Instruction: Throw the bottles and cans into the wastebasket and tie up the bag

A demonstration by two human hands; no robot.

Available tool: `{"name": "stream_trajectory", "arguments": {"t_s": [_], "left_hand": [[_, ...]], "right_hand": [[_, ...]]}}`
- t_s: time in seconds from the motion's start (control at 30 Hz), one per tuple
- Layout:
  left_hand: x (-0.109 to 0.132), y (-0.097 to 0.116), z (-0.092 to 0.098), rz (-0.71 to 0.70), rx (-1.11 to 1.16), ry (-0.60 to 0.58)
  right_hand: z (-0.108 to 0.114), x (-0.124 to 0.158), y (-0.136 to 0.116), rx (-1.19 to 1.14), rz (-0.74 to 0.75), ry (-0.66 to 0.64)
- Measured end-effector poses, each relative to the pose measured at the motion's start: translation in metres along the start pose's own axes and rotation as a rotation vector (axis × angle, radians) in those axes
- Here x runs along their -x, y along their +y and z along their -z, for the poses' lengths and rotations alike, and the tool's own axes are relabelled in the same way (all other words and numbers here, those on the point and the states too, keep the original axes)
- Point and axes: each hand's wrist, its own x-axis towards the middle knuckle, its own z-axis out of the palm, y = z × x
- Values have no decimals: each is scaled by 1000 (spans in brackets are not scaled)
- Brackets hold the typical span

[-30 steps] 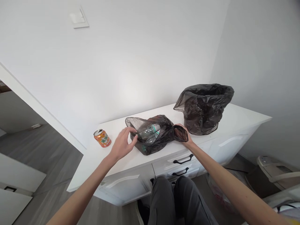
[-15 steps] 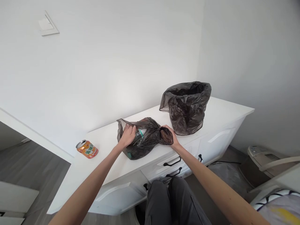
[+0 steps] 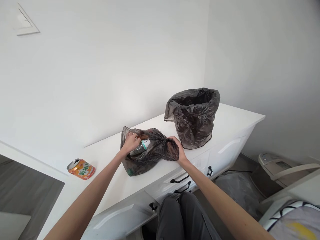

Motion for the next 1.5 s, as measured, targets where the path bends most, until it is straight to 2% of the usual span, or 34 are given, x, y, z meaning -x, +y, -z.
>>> {"name": "stream_trajectory", "arguments": {"t_s": [0.23, 0.33, 0.47, 0.57, 0.67, 0.8, 0.87, 0.97, 1.07, 1.3, 1.5], "left_hand": [[-8, 8, 8, 137, 95, -121], [-11, 5, 4, 205, 160, -177], [-12, -4, -6, 219, 247, -206], [-6, -12, -9, 218, 258, -146], [6, -21, -11, 213, 237, -7], [26, -28, -8, 107, 224, 211], [35, -29, -3, 62, 203, 234], [44, -28, 4, 26, 151, 174], [42, -28, 7, 19, 97, 86], [9, -33, 3, 74, 34, -70], [-5, -26, -13, 117, 48, -153]], "right_hand": [[-2, 1, -1, 66, 18, -15], [-2, 2, -1, 91, 19, -29], [-3, 3, -1, 124, 33, -45], [-4, 3, 1, 106, 38, -51], [-5, 3, 3, 94, 20, -41], [-5, 5, 4, 116, 26, -43], [-5, 6, 3, 125, 31, -57], [-5, 7, 2, 124, 11, -53], [-3, 8, 4, 141, 6, -54], [1, 6, 7, 188, 18, -80], [2, 4, 8, 235, 50, -85]]}}
